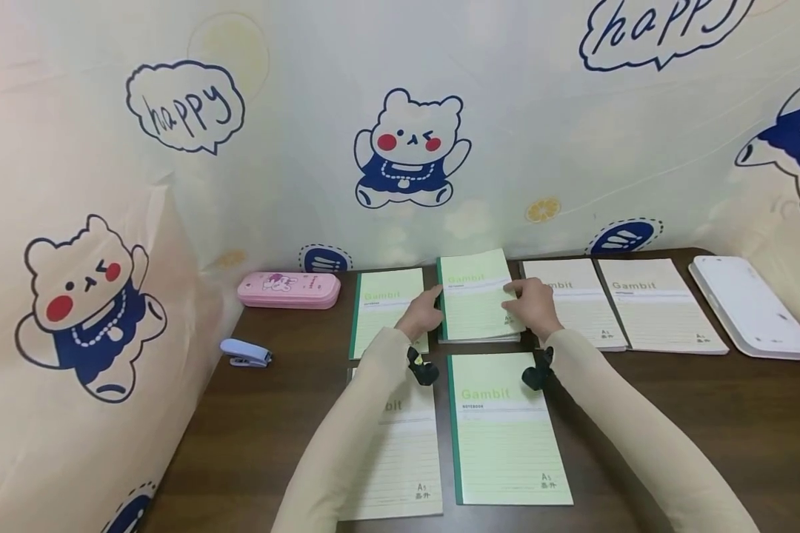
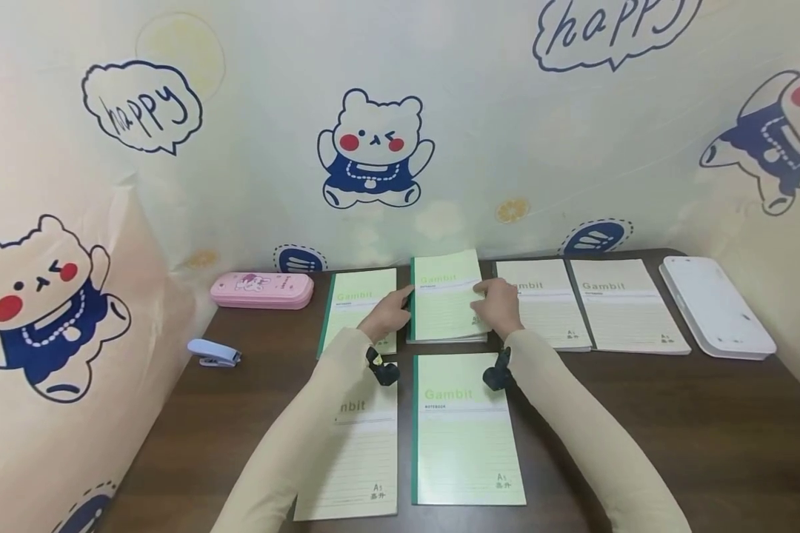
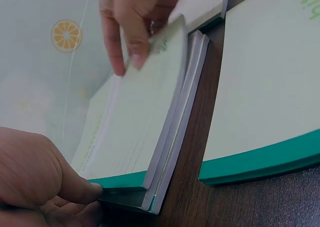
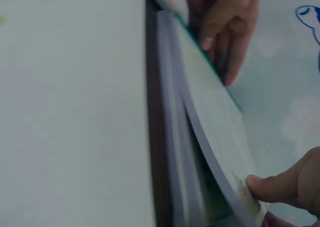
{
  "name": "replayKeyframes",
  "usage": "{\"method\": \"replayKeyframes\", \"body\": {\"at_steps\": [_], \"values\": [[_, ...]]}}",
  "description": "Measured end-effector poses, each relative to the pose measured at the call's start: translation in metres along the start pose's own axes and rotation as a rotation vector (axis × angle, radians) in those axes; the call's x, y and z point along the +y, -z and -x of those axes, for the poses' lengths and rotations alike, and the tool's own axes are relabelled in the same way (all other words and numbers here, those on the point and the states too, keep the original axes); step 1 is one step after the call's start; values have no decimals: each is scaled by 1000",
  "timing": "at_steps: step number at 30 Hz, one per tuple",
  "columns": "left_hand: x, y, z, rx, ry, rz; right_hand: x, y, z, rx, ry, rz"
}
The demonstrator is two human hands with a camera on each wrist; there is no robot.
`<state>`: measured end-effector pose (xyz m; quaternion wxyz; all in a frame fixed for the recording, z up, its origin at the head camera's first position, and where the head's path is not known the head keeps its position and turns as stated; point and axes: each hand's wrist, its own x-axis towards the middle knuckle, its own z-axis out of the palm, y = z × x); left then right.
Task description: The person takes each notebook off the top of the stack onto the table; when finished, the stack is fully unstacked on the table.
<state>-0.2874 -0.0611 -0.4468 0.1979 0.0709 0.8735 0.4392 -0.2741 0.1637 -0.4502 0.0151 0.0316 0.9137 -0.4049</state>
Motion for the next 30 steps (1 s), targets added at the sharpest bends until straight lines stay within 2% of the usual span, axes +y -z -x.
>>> {"method": "replayKeyframes", "body": {"at_steps": [4, 8, 12, 16, 19, 23, 26, 30], "values": [[-1, -1, 1, 16, 2, -17, 1, 7, -3, -33, -5, -127], [-1, 0, 2, 7, 4, 6, 1, 10, -3, -104, -67, -234], [-1, 1, 2, 0, -11, 2, -1, 13, 0, -64, -111, -323], [-2, -1, -3, -5, -13, -53, 3, 33, 15, 7, -82, -350], [-4, -5, -7, 8, -3, -83, 19, 62, 39, 28, -55, -349], [-1, -5, -10, 44, 1, -99, 50, 106, 90, 43, -46, -321], [1, -3, -12, 51, -2, -104, 78, 132, 136, 54, -113, -274], [0, -1, -13, 29, -3, -110, 114, 152, 189, 27, -205, -293]]}}
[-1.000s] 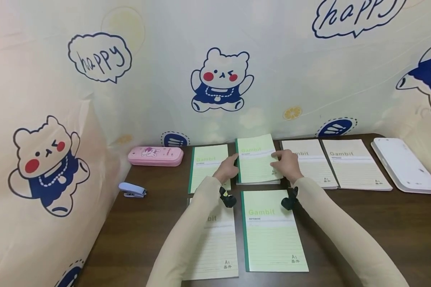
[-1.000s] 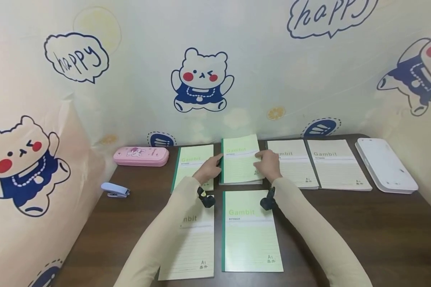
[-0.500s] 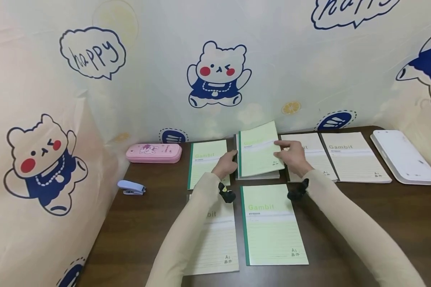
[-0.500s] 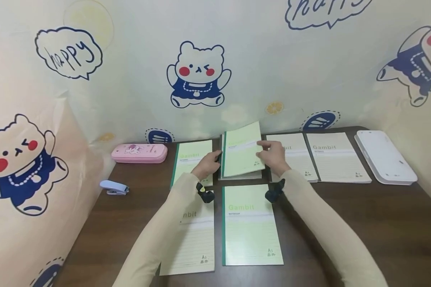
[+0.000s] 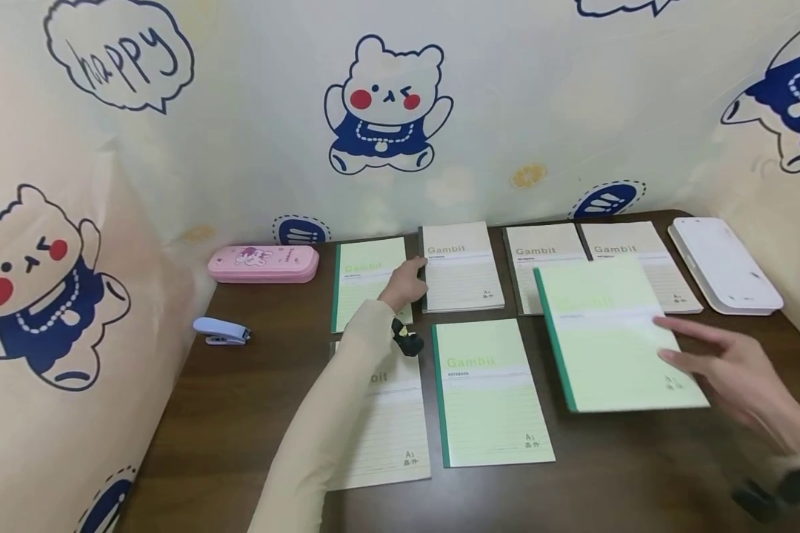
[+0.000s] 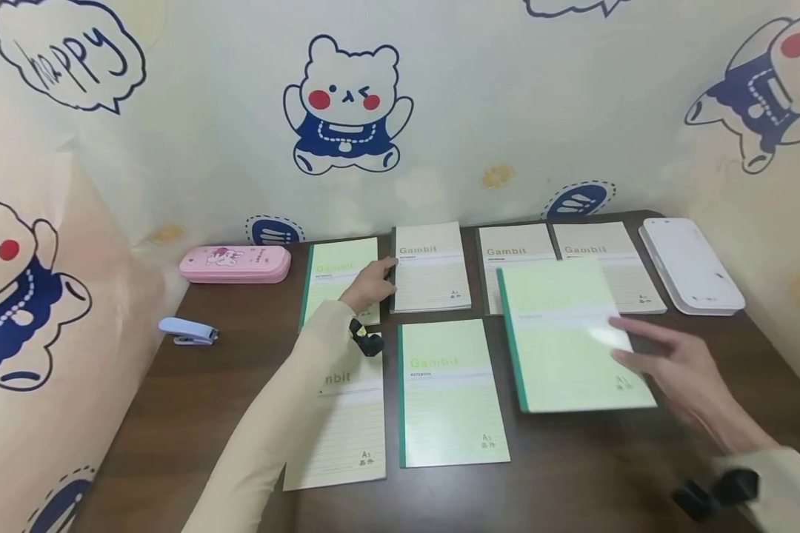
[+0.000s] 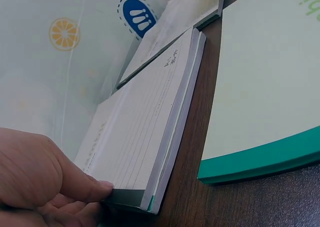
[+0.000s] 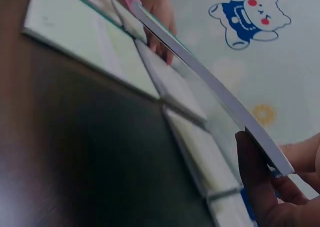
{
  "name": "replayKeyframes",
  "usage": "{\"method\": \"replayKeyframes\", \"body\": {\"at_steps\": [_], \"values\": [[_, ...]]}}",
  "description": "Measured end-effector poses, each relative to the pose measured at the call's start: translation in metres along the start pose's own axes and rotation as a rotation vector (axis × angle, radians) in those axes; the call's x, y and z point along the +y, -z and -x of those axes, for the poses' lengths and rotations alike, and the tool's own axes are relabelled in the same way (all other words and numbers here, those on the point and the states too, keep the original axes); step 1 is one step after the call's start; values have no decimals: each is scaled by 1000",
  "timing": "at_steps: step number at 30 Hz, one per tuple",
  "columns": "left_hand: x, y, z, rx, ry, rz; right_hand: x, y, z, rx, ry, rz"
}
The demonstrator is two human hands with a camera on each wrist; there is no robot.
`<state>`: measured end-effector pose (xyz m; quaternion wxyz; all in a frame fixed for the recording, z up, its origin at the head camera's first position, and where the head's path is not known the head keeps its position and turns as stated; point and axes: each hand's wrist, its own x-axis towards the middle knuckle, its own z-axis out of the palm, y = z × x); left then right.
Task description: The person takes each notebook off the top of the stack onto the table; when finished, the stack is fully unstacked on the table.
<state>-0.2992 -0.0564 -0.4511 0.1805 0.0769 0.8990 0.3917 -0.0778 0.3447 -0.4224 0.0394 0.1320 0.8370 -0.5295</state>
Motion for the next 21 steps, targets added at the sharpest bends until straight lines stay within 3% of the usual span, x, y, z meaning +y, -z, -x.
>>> {"method": "replayKeyframes", "body": {"at_steps": [5, 10, 12, 18, 21], "values": [[1, 1, -1, -7, -6, -27, 37, 12, 28, -37, -12, 9], [1, -1, -1, 7, -14, -38, 53, -6, 31, -58, -34, 97], [1, 1, 0, 10, -20, -34, 53, -17, 30, -40, 24, 195], [0, 1, 0, -9, -17, -9, 47, -42, 34, 99, 313, 566], [-2, 0, 1, -13, -15, -12, 43, -46, 33, 98, 367, 634]]}}
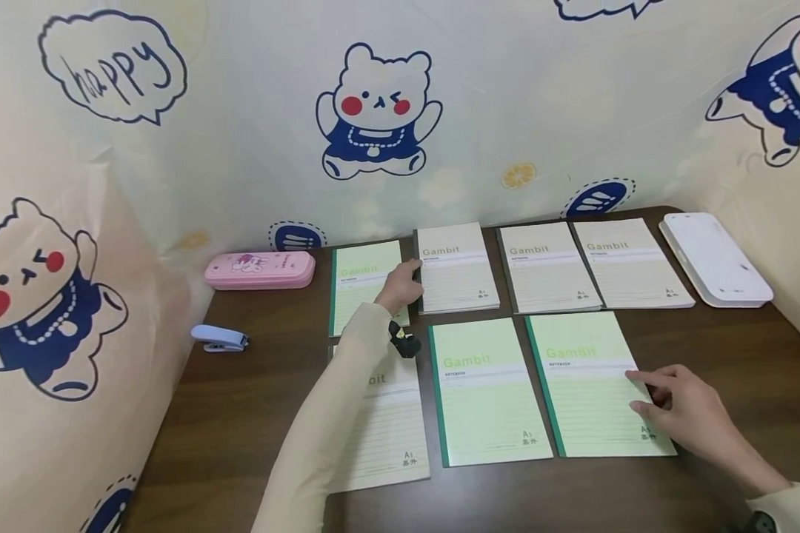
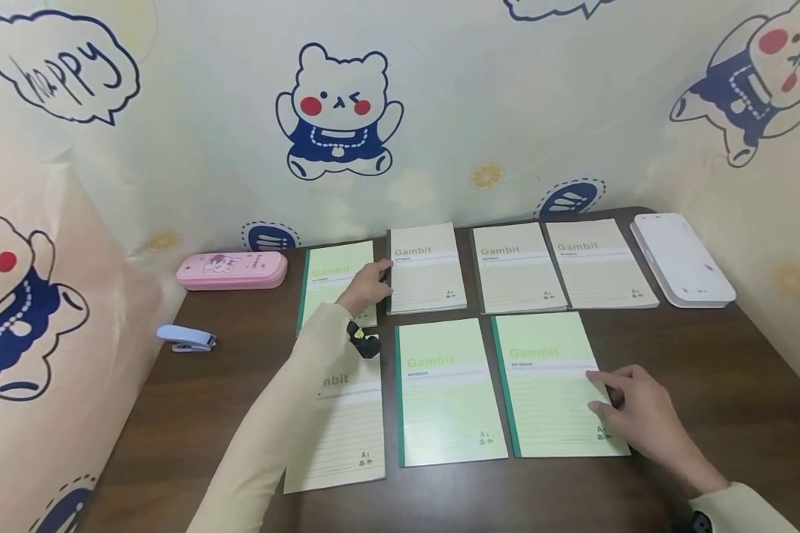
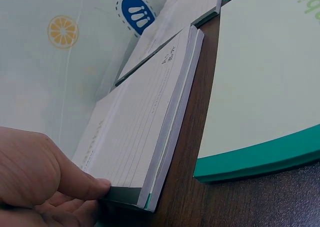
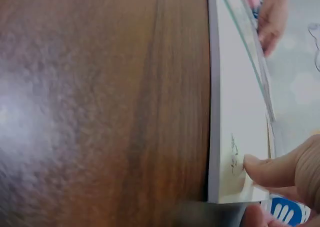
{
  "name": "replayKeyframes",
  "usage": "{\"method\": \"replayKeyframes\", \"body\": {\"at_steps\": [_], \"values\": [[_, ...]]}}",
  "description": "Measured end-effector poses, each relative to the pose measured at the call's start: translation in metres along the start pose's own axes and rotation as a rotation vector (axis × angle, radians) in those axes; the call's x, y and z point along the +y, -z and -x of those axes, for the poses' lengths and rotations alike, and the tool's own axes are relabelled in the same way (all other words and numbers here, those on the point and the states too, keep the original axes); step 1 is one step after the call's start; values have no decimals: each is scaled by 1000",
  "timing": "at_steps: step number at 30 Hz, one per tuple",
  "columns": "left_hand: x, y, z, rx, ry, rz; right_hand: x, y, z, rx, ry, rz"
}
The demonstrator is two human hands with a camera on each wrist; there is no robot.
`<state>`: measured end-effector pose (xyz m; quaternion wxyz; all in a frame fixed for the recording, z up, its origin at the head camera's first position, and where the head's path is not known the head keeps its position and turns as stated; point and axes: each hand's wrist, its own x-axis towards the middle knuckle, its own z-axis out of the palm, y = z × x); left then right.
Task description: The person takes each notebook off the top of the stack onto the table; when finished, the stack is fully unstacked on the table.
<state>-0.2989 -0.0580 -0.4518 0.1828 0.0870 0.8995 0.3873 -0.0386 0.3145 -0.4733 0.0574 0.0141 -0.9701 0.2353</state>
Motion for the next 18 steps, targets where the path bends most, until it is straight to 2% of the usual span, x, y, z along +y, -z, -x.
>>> {"method": "replayKeyframes", "body": {"at_steps": [3, 5, 8, 9, 13, 15, 18], "values": [[1, 0, 1, 1, -3, 2, -8, 1, -11, 9, 45, 28], [1, 2, 2, 4, 4, 1, -18, 2, -25, 32, 98, -4], [2, 3, 2, 19, 1, -2, -42, 5, -59, 65, 217, -126], [3, 4, 2, 23, 1, 1, -50, 5, -73, 49, 238, -171], [4, 3, 3, 22, -3, 19, -87, -6, -133, -118, 191, -301], [4, 2, 4, 20, 1, 26, -103, -20, -161, -184, 125, -301], [1, -1, 6, 24, 2, 20, -124, -44, -193, -237, 26, -276]]}}
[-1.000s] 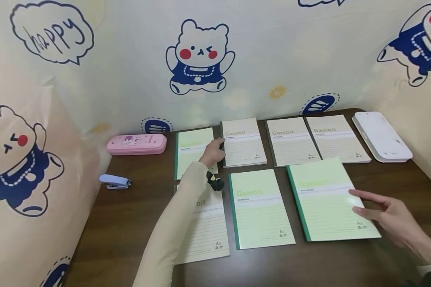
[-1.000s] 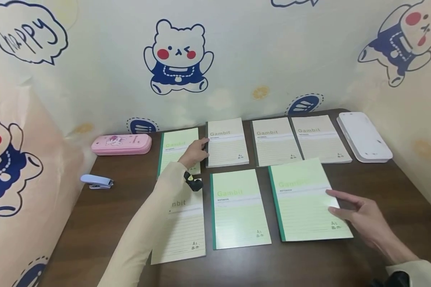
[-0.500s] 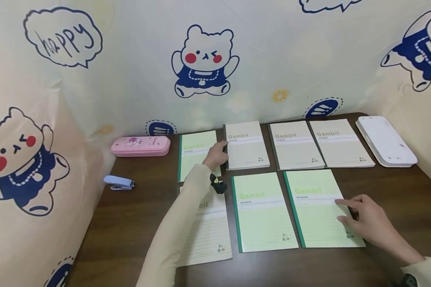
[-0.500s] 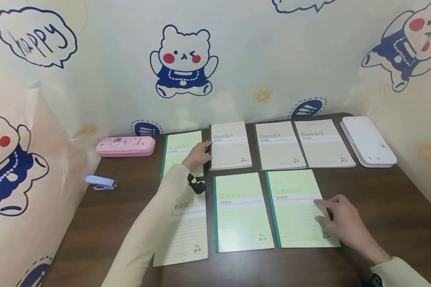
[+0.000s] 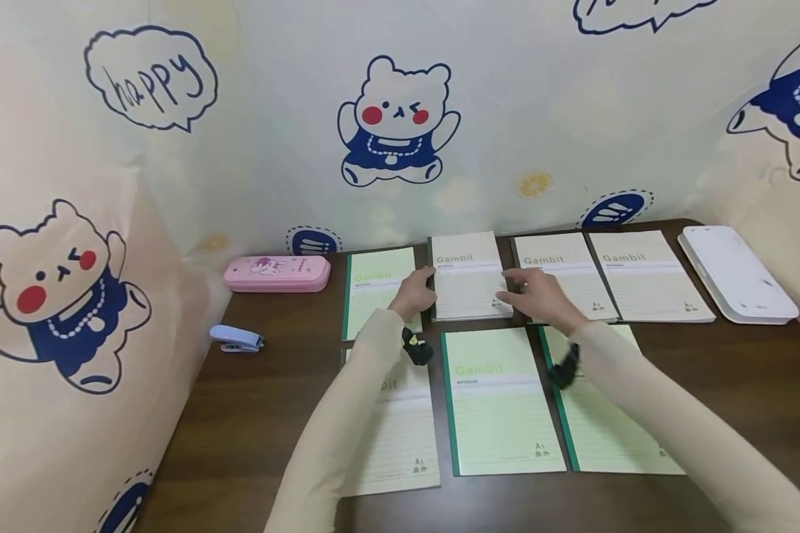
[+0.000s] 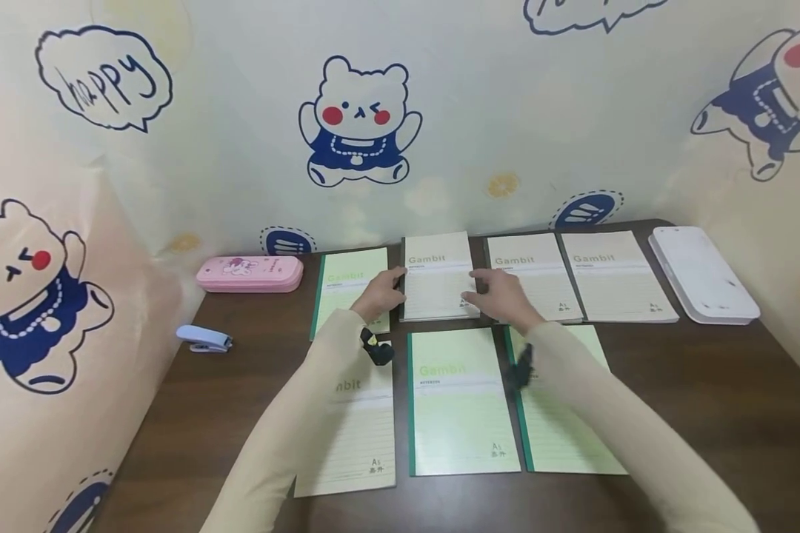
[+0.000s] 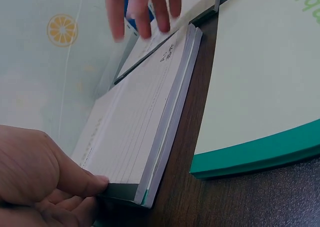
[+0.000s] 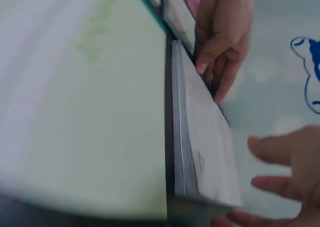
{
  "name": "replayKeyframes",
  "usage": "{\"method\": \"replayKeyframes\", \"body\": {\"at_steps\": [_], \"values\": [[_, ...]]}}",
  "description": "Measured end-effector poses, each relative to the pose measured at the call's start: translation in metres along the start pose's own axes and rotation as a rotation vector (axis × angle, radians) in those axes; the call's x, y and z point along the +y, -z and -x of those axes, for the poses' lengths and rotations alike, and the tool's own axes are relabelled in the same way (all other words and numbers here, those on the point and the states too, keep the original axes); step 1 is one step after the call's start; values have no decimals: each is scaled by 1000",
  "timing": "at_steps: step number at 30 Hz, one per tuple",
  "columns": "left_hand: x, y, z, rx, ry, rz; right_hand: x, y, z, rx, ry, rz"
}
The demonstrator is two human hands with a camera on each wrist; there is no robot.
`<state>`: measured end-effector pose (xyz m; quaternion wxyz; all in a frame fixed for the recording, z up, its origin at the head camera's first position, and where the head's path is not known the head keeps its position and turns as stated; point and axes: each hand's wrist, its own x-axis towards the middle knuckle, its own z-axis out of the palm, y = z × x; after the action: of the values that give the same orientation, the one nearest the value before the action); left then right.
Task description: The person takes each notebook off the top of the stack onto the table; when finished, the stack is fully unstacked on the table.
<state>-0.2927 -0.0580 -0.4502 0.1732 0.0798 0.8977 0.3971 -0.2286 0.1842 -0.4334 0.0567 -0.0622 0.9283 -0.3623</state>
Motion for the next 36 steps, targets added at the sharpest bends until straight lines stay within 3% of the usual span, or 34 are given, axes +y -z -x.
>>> {"method": "replayKeyframes", "body": {"at_steps": [3, 6, 11, 18, 24, 29, 36], "values": [[-3, -4, -1, -6, 2, -6, -5, -20, -25, 7, -100, 33], [-5, -5, -2, -10, 11, -3, -8, -32, -36, 32, -152, 57], [-3, -1, -3, 12, 16, -4, -9, -35, -41, 81, -161, 36], [4, 1, -1, 20, 14, 0, -6, -30, -42, 82, -172, 4], [2, -2, -3, 70, 21, -17, -5, -26, -46, 90, -183, -6], [2, 0, -4, 73, 41, 7, -2, -16, -50, 79, -164, -81], [3, -2, -2, 59, 36, 28, 12, 1, -48, 55, -119, -295]]}}
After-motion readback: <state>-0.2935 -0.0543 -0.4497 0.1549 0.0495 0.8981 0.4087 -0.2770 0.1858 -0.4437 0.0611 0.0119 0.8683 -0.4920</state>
